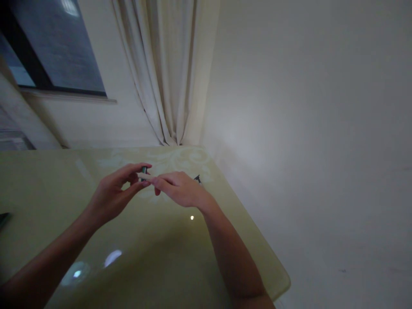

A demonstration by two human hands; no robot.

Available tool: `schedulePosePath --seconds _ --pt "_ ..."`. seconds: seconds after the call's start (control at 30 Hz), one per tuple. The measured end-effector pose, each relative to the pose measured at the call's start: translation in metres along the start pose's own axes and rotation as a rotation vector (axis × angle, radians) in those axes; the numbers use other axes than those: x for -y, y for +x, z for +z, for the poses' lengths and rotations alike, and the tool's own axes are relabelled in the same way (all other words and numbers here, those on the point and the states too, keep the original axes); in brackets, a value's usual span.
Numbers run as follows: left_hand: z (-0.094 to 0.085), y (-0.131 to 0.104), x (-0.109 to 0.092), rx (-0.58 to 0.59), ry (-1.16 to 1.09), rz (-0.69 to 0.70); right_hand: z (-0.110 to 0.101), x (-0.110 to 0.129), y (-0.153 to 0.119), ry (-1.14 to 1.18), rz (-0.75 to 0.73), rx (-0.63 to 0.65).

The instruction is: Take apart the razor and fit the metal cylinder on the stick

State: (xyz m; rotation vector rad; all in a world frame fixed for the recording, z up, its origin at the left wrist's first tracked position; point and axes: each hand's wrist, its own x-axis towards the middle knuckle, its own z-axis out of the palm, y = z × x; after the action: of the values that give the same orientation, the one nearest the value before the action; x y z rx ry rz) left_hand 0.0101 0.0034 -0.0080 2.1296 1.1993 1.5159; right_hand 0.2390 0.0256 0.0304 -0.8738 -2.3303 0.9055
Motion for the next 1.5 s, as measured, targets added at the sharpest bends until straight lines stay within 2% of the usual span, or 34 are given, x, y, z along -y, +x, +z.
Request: schedulePosePath --seconds 0.6,0.9,1.07,1.17,1.37,1.5 --pt "-0.0030 0.0005 -0.0019 0.007 0.025 0.036 -0.0041 0.0006 -0.0008 -0.017 0.020 0.053" --pt "-0.0018 -0.0011 0.0005 0.032 0.053 0.097 -0.0020 -0.0011 0.0002 -0.032 0.007 0.001" --pt "0.0001 -0.0018 -0.0010 0.048 0.064 0.085 -0.0031 -0.0042 0.0005 -0.081 0.030 -0.112" --pt "0.0001 -0.0016 -0.0032 0.048 0.058 0.088 -0.0026 -0.0038 0.0006 -0.062 0.005 -0.126" --pt "-0.0003 -0.0009 -0.0046 0.047 0.048 0.077 -0.0026 -0.0060 0.0012 -0.135 0.045 -0.206" --pt "-0.0001 -0.0012 -0.0039 0.045 0.028 0.075 -0.0013 -0.0073 0.0021 -0.120 0.018 -0.203"
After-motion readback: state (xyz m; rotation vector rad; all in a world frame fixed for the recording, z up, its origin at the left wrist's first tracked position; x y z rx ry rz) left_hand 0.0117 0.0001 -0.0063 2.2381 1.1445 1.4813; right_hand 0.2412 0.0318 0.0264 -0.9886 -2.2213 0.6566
